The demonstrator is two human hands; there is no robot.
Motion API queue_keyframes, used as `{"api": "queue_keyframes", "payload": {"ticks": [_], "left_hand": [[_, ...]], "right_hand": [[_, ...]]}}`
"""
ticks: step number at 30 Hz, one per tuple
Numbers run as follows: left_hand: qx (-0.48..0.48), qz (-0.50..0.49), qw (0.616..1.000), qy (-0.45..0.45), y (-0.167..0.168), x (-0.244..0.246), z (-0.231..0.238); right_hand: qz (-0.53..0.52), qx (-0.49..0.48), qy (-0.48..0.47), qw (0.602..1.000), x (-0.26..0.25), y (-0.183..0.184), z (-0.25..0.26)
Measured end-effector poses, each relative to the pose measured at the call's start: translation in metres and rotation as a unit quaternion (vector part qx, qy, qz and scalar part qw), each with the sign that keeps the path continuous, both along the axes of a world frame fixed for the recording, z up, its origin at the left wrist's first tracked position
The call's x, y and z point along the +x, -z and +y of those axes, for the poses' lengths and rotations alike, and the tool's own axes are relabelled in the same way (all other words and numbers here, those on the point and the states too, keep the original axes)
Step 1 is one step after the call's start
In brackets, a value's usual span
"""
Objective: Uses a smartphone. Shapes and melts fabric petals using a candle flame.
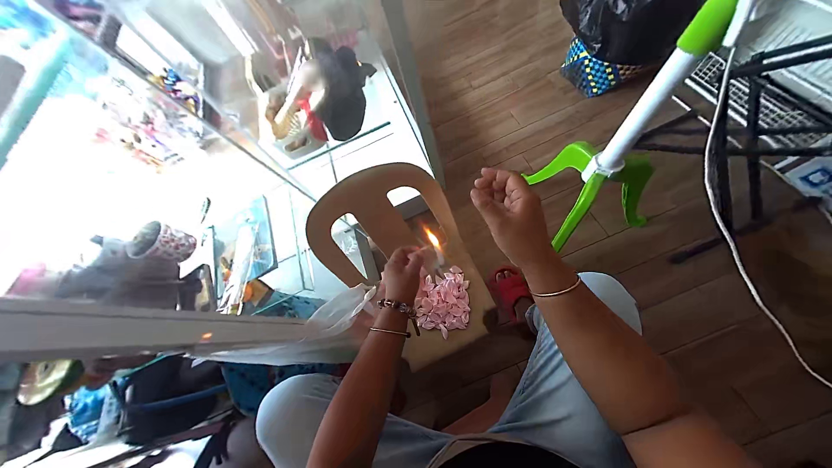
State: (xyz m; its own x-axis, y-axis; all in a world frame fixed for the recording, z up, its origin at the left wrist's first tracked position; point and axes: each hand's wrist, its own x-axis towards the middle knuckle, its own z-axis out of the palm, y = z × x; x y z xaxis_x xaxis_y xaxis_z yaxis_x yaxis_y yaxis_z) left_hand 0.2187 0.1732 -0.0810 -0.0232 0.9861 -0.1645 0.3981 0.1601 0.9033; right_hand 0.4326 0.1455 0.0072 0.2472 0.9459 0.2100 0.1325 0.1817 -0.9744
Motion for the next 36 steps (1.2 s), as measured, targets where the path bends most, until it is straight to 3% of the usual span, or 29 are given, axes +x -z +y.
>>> {"api": "queue_keyframes", "payload": {"ticks": [13,23,36], "left_hand": [[-0.050,0.020,0.996,-0.065,0.017,0.014,0.020],[-0.072,-0.048,0.993,-0.084,0.014,0.023,0.019],[-0.042,0.017,0.996,-0.074,0.020,0.022,0.022]], "right_hand": [[0.037,0.004,0.010,0.999,0.015,-0.003,-0.008],[0.031,0.004,0.007,0.999,0.010,-0.001,-0.007],[0.027,-0.011,-0.002,1.000,0.010,-0.004,-0.017]]}}
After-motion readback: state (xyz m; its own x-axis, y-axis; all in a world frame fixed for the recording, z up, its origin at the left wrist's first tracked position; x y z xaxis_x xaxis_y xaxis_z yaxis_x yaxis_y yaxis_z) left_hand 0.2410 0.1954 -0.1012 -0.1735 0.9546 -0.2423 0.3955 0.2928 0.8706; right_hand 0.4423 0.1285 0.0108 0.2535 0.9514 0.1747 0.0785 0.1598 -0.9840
